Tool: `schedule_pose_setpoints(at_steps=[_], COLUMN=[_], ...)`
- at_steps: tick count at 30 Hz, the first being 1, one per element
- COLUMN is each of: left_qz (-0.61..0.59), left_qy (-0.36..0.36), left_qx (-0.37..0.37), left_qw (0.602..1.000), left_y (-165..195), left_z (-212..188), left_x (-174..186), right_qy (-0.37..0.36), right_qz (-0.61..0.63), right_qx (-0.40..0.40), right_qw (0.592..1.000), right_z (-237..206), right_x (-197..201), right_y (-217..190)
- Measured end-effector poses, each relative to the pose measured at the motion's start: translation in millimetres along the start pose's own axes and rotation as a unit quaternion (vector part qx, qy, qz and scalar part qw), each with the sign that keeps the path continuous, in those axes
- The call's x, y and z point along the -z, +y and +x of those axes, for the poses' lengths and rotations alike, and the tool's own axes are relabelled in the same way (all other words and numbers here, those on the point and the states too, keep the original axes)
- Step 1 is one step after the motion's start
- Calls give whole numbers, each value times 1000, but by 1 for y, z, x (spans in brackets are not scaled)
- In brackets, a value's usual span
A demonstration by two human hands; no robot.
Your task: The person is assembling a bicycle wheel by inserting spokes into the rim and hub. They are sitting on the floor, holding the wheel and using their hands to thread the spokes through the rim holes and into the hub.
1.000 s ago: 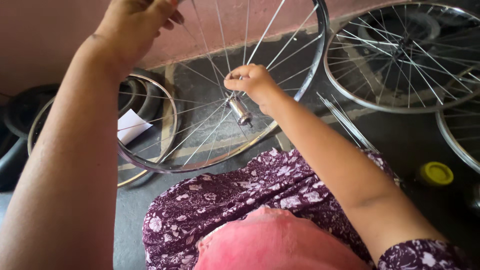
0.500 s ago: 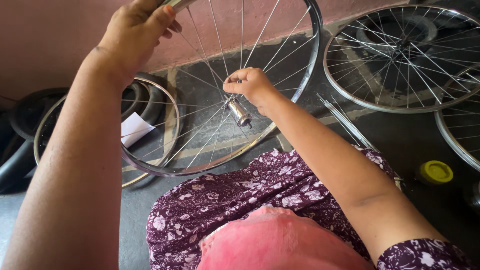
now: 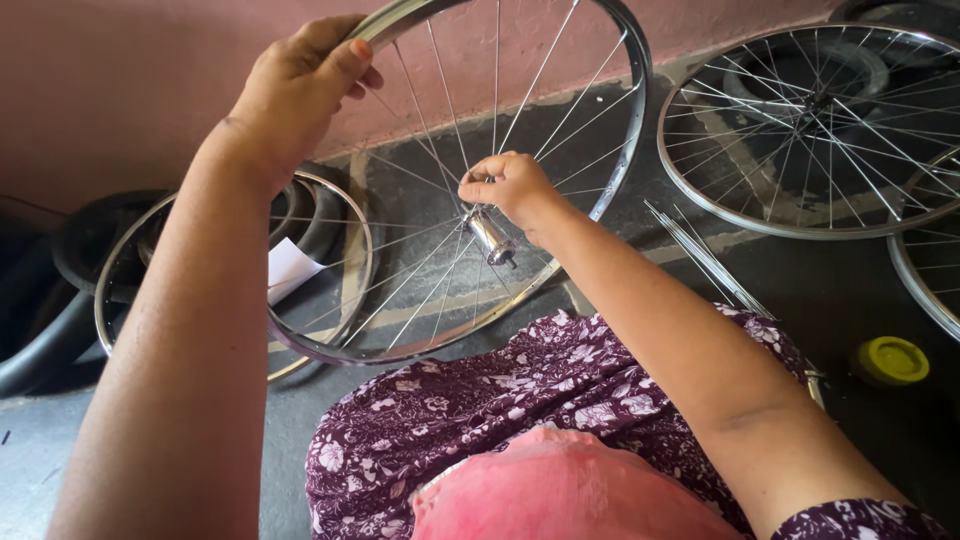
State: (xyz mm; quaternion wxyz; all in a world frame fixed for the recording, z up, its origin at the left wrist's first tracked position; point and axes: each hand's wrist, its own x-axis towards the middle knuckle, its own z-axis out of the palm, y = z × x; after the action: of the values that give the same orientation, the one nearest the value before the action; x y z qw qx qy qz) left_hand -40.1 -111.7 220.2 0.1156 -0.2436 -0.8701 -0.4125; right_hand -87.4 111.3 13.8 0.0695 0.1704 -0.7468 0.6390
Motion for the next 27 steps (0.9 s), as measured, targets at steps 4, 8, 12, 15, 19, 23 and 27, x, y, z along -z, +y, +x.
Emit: schedule_pose_setpoints(at_steps=[4,8,12,15,19,23,27], left_qz=[-10,2,-23,-38,-92,-58,-11], left_qy=[16,34,30,-30,-44,-14,48], left_qx=[15,30,106,142,220,183,194], left_qw=[1000,999,994,989,970,981,980], left_y=[2,5,11,16,20,22,25], left_z=[3,14,29,42,54,49,17], left_x=[-3,-11,-9,0,3,-6,-4], right_qy=[-10,-36,-49,-58,-61,9,68], right_qz=[-2,46,86,93,12,-65,-126], right_qx=[28,28,-61,-40,83,206,261], right_qw=[1000,998,993,993,995,976,954], right_z=[5,12,21,24,17,-7,-31], right_x=[2,7,17,27,30,19,12], right_y=[2,2,2,4,10,19,16])
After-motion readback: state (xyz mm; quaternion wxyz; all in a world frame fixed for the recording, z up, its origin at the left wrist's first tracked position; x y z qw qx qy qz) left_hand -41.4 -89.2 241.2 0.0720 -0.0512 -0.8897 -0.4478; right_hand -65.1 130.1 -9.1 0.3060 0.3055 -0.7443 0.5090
